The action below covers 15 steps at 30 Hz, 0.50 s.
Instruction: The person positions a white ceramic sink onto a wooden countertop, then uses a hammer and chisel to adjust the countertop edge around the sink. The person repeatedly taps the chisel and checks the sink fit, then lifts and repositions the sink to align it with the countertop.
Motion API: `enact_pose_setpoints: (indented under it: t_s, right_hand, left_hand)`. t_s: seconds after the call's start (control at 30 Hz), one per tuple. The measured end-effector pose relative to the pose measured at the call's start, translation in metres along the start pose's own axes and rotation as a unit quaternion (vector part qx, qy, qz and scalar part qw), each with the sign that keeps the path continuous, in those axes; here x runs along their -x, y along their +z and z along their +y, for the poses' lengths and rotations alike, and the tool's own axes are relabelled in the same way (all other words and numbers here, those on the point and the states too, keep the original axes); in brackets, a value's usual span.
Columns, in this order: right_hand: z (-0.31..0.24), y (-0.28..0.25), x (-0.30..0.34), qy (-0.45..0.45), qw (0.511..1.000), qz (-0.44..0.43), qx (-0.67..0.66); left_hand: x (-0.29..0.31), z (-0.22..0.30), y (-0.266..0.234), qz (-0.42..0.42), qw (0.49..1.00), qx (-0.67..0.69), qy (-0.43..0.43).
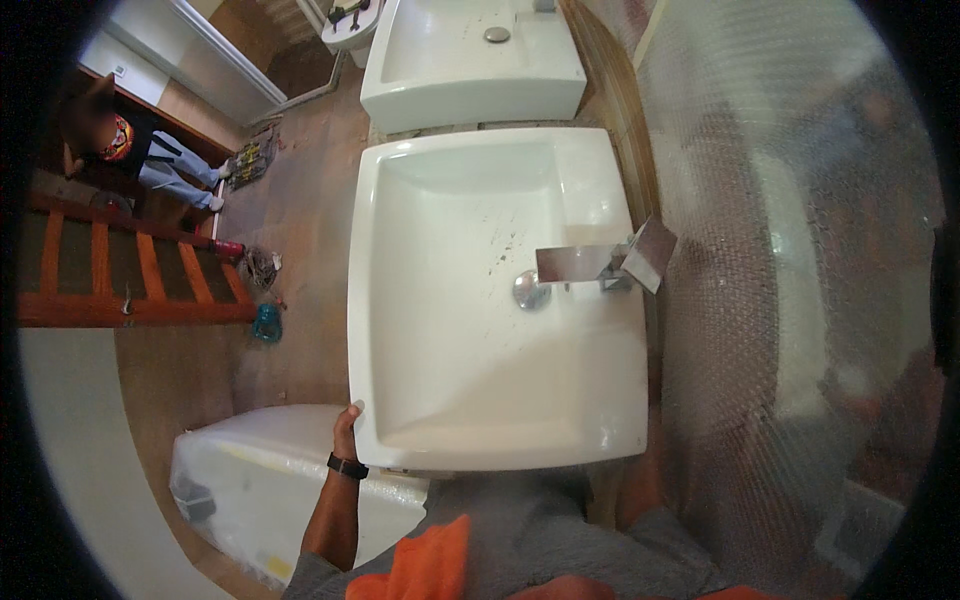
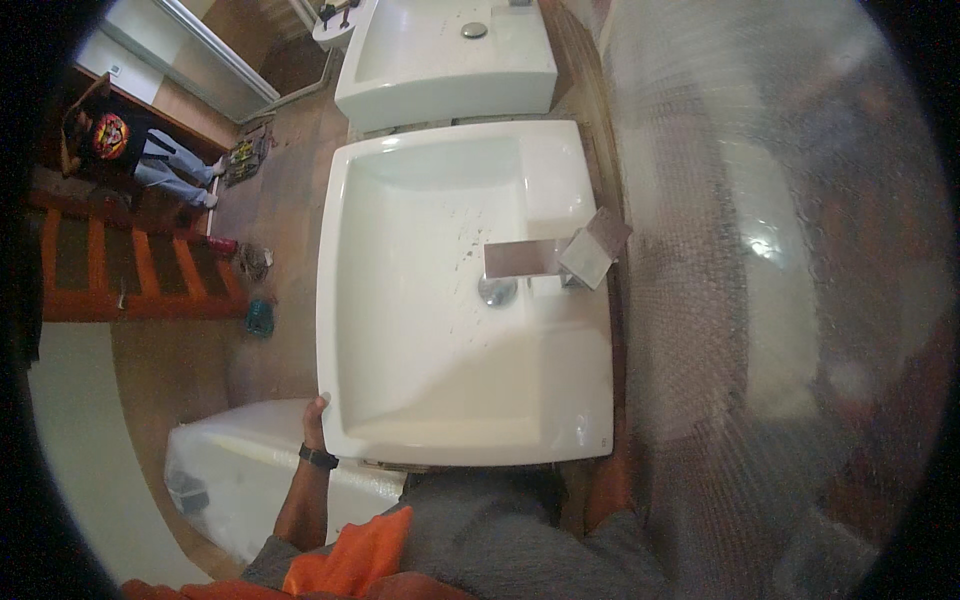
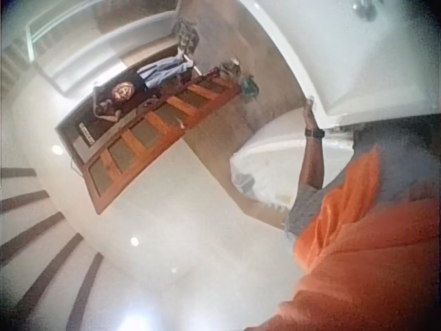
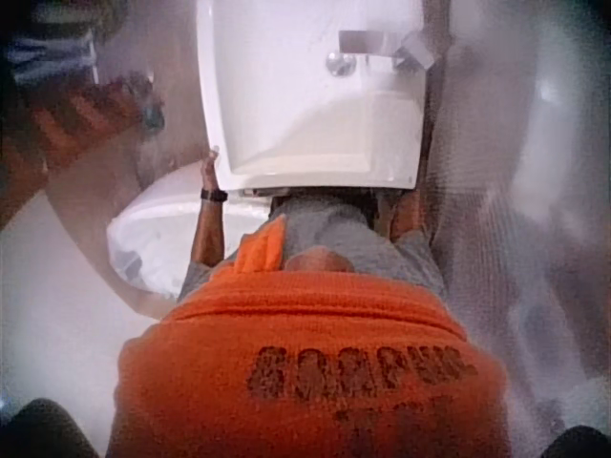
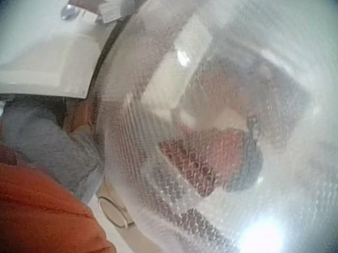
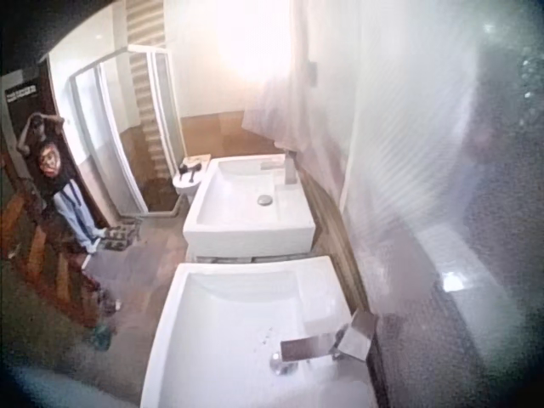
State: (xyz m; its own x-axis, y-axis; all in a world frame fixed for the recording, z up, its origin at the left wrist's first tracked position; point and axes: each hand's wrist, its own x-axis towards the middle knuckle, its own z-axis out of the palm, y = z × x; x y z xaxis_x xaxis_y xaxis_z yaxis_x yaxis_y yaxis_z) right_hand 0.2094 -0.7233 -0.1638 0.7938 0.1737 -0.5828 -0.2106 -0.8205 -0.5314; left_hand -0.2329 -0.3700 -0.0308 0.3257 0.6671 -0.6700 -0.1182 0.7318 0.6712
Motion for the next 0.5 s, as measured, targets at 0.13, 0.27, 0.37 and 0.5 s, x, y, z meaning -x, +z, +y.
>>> enact_pose_setpoints:
  t_s: [0.13,0.27,0.37,0.5]
  right_hand:
    - [-0.003,-0.005,0.005,0.001,1.000,0.005,-0.002]
    - [-0.007,-0.006,0.004,-0.007,1.000,0.007,-0.004]
    - [-0.005,-0.006,0.009,-0.010,1.000,0.019,-0.015]
    - [-0.012,-0.006,0.000,-0.035,0.999,0.025,-0.023]
  left_hand:
    - [0.000,-0.006,0.002,0.013,1.000,-0.012,0.021]
    - [-0.006,-0.018,-0.014,0.021,1.000,-0.009,0.017]
    - [-0.009,-0.015,-0.016,-0.008,1.000,-0.012,0.000]
    - [-0.010,-0.027,-0.032,0.018,0.999,-0.028,0.027]
